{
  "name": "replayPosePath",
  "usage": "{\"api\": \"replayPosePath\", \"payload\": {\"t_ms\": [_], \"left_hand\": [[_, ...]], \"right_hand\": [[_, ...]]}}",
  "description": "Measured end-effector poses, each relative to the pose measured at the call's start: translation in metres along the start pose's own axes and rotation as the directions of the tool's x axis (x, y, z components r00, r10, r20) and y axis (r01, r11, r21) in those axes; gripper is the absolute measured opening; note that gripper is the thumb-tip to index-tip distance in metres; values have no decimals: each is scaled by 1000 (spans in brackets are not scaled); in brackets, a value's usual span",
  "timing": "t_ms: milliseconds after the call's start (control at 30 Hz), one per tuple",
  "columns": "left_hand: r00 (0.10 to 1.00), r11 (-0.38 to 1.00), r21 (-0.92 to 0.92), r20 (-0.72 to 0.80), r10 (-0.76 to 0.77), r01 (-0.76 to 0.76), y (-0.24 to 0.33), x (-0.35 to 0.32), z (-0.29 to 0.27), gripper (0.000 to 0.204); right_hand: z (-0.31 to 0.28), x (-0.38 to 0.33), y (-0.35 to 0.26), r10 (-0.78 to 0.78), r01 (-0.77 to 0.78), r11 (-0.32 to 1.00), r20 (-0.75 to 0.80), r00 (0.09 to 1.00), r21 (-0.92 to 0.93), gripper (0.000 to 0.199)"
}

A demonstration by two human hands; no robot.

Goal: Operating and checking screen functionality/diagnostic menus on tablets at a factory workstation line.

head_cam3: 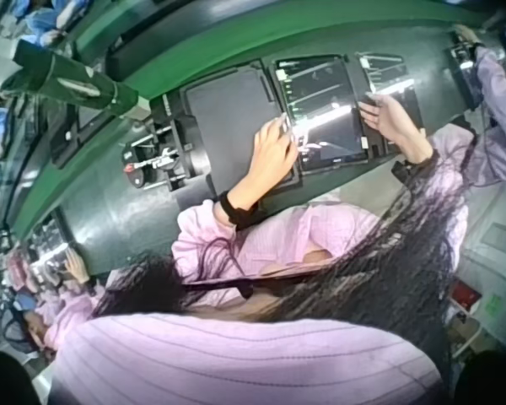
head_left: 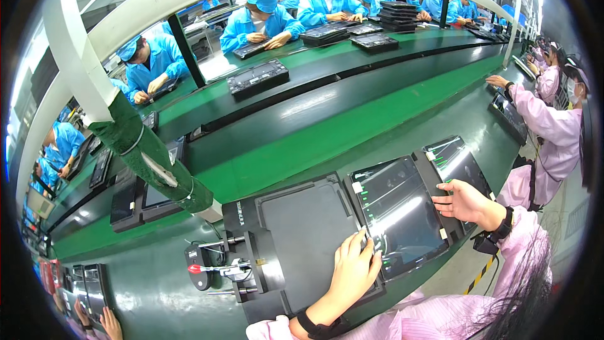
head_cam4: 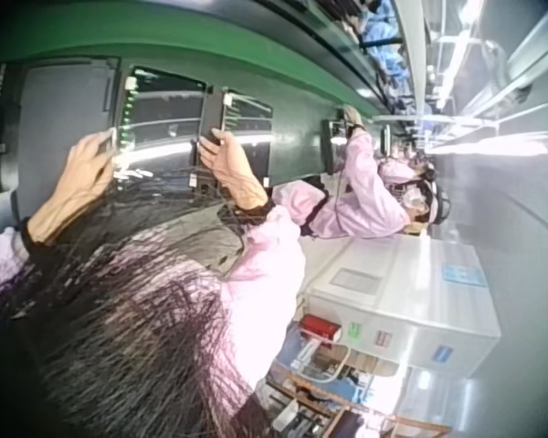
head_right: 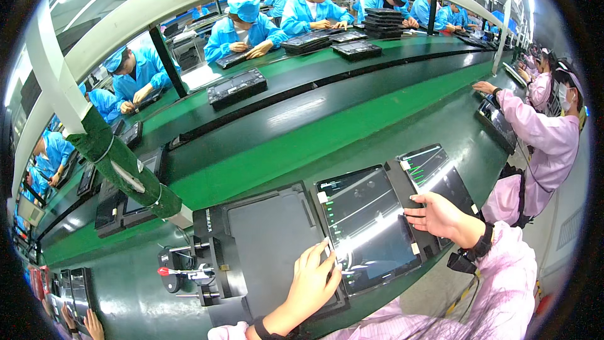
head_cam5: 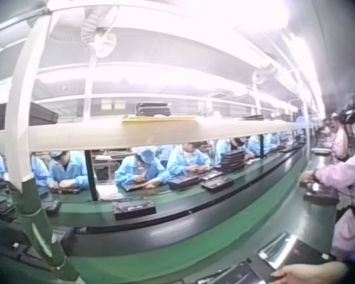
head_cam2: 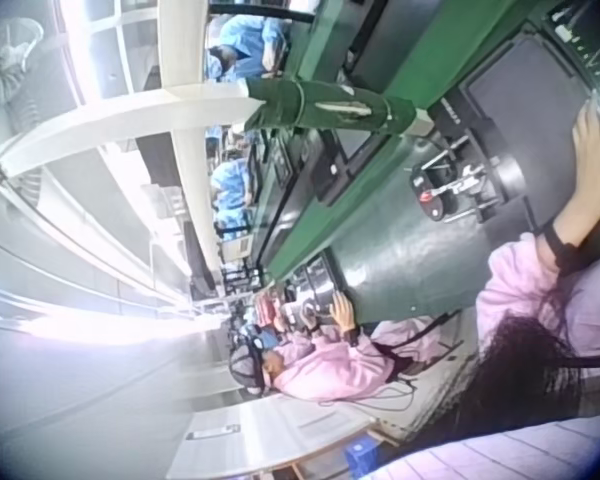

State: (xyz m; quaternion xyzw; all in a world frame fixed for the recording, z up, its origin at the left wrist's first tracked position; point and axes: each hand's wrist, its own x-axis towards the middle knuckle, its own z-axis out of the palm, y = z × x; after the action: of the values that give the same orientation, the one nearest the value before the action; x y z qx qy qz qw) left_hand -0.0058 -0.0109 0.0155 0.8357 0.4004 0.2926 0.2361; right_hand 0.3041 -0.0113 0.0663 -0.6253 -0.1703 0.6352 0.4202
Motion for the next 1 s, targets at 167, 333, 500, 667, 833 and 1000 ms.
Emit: {"api": "replayPosePath", "payload": {"t_ms": [167,333,500,667,833,1000], "left_hand": [[999,998,-56,13,-40,41,-2,0,0,32],[995,985,-138,10,-98,99,-5,2,0,29],[987,965,-206,54,-152,160,-3,3,1,27],[987,945,-321,-127,-101,55,7,9,0,26],[943,929,-364,-328,-65,-63,19,13,-13,27],[932,975,-208,-362,1,-81,20,6,-39,26]], "right_hand": [[9,2,-2,152,-151,988,257,954,-26,41],[37,-7,45,-233,234,970,-32,972,61,46],[31,-1,63,-484,491,871,-132,865,19,45],[28,-7,68,-640,652,740,-127,758,164,43],[50,-26,63,-570,616,688,-239,786,384,43],[77,-35,53,-581,623,664,-239,778,413,43]]}}
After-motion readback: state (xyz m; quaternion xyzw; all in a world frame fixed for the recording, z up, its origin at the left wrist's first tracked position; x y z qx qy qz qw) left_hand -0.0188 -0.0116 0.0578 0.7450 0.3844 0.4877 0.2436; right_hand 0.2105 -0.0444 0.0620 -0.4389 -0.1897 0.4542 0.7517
